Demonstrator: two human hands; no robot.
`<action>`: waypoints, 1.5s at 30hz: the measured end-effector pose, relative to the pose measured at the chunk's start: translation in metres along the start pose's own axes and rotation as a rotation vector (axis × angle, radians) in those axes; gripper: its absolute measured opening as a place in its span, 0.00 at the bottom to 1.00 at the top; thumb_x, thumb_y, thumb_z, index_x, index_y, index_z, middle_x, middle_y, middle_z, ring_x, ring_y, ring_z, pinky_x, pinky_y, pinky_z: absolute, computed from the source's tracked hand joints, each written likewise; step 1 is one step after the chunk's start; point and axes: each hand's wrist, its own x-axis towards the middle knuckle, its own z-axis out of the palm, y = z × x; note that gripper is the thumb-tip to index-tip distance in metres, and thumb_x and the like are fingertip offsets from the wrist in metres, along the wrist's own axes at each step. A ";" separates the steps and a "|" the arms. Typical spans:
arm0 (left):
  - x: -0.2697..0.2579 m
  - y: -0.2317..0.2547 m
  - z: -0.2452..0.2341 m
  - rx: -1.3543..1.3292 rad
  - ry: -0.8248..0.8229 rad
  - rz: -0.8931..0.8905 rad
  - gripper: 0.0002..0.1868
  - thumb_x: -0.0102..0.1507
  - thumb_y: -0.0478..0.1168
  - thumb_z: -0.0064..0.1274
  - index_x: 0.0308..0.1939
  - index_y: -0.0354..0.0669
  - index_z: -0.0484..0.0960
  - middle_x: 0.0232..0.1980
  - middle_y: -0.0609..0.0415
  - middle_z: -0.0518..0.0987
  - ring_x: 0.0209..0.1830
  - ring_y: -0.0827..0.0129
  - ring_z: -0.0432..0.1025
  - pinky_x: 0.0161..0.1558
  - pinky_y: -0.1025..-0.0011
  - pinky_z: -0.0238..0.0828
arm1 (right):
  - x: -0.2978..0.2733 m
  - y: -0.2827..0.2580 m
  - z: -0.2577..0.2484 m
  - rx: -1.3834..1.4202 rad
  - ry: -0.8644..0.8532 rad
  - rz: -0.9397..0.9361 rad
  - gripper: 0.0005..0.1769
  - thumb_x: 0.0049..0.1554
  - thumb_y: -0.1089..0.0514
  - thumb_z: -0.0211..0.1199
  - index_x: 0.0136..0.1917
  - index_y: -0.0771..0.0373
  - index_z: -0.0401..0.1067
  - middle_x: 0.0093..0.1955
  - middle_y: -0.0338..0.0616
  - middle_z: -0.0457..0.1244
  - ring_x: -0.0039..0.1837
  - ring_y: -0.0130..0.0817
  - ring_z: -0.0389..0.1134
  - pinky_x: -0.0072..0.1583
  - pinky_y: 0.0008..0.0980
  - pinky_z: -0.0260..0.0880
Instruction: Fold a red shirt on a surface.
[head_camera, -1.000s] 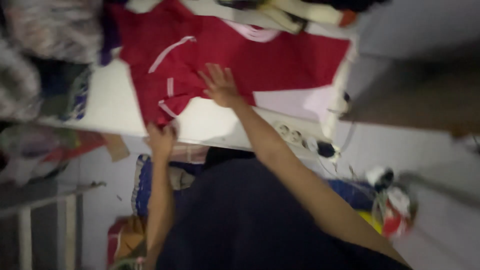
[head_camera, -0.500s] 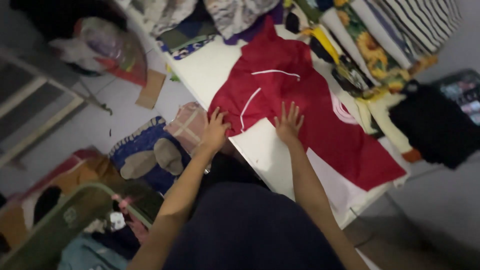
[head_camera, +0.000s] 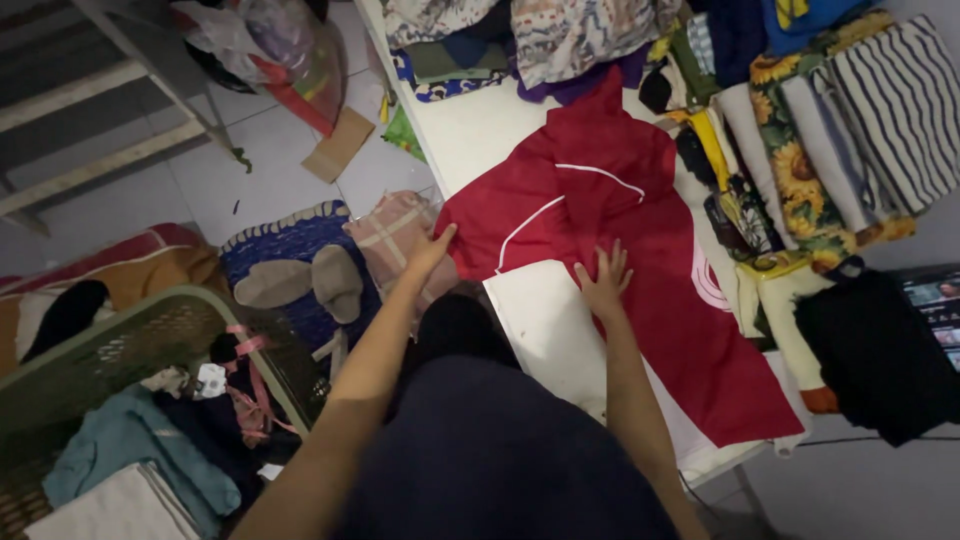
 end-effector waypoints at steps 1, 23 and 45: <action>-0.003 0.006 0.001 -0.003 0.006 -0.003 0.35 0.65 0.60 0.61 0.63 0.39 0.71 0.59 0.43 0.83 0.59 0.55 0.79 0.62 0.58 0.76 | -0.001 -0.001 0.000 -0.003 -0.004 -0.005 0.44 0.60 0.36 0.59 0.82 0.52 0.49 0.89 0.46 0.23 0.88 0.48 0.20 0.80 0.62 0.16; 0.038 0.015 -0.037 -0.029 0.219 0.117 0.25 0.62 0.46 0.63 0.56 0.34 0.76 0.48 0.45 0.81 0.48 0.59 0.76 0.52 0.65 0.73 | -0.010 -0.023 -0.025 0.194 0.050 -0.166 0.22 0.57 0.54 0.67 0.58 0.70 0.71 0.43 0.54 0.68 0.45 0.48 0.71 0.48 0.41 0.71; -0.006 0.001 -0.027 -0.055 0.233 0.200 0.17 0.63 0.41 0.59 0.49 0.33 0.73 0.47 0.42 0.78 0.45 0.58 0.76 0.47 0.63 0.74 | 0.196 0.031 -0.064 1.036 0.406 0.639 0.30 0.54 0.67 0.68 0.63 0.78 0.57 0.42 0.54 0.67 0.34 0.36 0.65 0.32 0.35 0.66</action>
